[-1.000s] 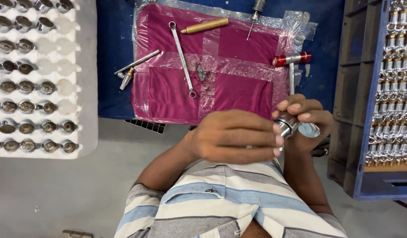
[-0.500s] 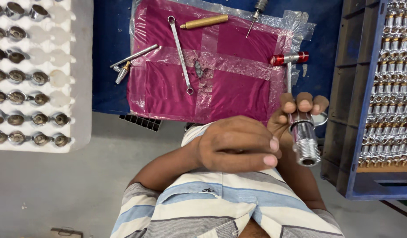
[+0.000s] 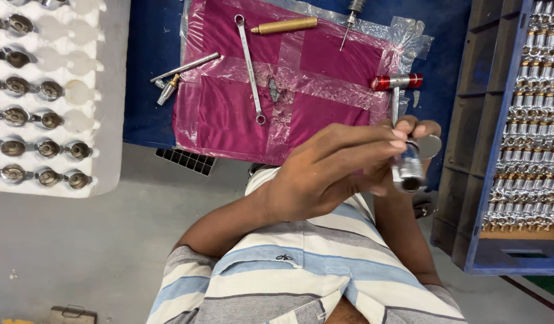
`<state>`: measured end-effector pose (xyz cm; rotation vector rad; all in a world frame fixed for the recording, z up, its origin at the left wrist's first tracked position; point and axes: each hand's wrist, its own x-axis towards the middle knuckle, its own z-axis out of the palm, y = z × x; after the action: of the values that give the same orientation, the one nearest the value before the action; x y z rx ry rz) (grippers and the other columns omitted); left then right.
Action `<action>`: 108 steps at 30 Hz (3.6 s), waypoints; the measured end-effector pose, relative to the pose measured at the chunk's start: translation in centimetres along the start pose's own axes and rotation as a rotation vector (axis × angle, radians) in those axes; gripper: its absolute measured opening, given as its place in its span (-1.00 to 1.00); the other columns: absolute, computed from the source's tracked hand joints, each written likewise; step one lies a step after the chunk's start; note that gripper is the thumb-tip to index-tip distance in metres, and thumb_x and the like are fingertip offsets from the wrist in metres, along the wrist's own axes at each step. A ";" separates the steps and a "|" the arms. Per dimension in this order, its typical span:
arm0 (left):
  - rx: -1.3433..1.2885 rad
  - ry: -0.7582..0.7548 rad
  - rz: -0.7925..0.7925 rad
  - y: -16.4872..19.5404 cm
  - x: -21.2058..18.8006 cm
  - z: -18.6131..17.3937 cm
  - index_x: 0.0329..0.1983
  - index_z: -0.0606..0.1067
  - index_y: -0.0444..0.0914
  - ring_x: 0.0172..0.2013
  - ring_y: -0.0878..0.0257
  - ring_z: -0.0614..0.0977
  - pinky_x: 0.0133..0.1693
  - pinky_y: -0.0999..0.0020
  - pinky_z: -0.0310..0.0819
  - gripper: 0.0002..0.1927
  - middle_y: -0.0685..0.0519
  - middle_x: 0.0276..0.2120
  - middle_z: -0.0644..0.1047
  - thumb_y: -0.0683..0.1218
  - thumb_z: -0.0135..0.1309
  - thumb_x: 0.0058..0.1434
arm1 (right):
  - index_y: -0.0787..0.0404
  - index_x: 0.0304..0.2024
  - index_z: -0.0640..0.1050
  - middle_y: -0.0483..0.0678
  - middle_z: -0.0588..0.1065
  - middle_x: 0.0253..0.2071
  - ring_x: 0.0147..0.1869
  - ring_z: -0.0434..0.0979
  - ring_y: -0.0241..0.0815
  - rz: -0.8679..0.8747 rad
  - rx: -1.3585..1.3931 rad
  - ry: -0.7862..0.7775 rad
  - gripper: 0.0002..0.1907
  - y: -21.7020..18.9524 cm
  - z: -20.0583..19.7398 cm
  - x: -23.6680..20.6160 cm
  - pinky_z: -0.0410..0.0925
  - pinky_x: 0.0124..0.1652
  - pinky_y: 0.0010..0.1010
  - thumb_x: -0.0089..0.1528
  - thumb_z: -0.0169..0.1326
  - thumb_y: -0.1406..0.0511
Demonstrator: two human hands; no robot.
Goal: The person assembles small metal hardware components by inserting a brass pin into a chrome housing, tapping it with a hammer, and then using a rotary tool to grind or polish the end. They repeat this process for multiple units, placing finished items into a blue tray.
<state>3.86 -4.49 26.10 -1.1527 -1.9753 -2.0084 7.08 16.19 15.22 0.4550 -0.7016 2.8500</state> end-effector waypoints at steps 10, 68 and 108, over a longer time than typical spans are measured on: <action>0.128 -0.021 -0.049 1.8 -0.5 -0.3 0.17 0.52 -0.23 0.08 0.22 0.64 0.12 0.39 0.60 -0.54 0.09 0.19 0.54 -0.29 0.37 0.24 | 0.28 0.07 0.51 0.16 0.55 0.02 0.12 0.63 -0.03 -0.205 -0.801 0.104 -0.80 -1.4 3.7 -2.1 0.54 0.16 -0.24 0.41 0.15 0.37; 0.185 0.057 -0.226 -4.5 -5.6 -0.9 0.03 0.52 -0.27 -0.10 0.09 0.62 -0.07 0.27 0.60 -0.58 -0.04 -0.05 0.49 -0.42 0.01 0.11 | 0.42 0.06 0.58 0.04 0.61 -0.12 -0.07 0.61 -0.16 0.573 -0.618 0.251 -0.56 1.5 0.3 -2.0 0.45 -0.06 -0.40 0.29 0.23 0.19; -0.351 0.275 -0.618 -15.9 -6.4 4.8 0.49 0.30 -0.24 0.34 0.16 0.38 0.34 0.31 0.26 -0.26 -0.05 0.36 0.32 -0.13 0.25 0.23 | 0.35 0.20 0.51 0.09 0.42 0.16 0.12 0.59 -0.16 0.185 -1.575 0.098 -0.56 0.7 -0.1 -1.3 0.54 0.04 -0.42 0.26 0.22 0.55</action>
<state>1.64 -0.49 8.88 -0.2605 -2.0485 -2.7067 8.11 15.51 14.46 -0.0447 -2.5145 1.5296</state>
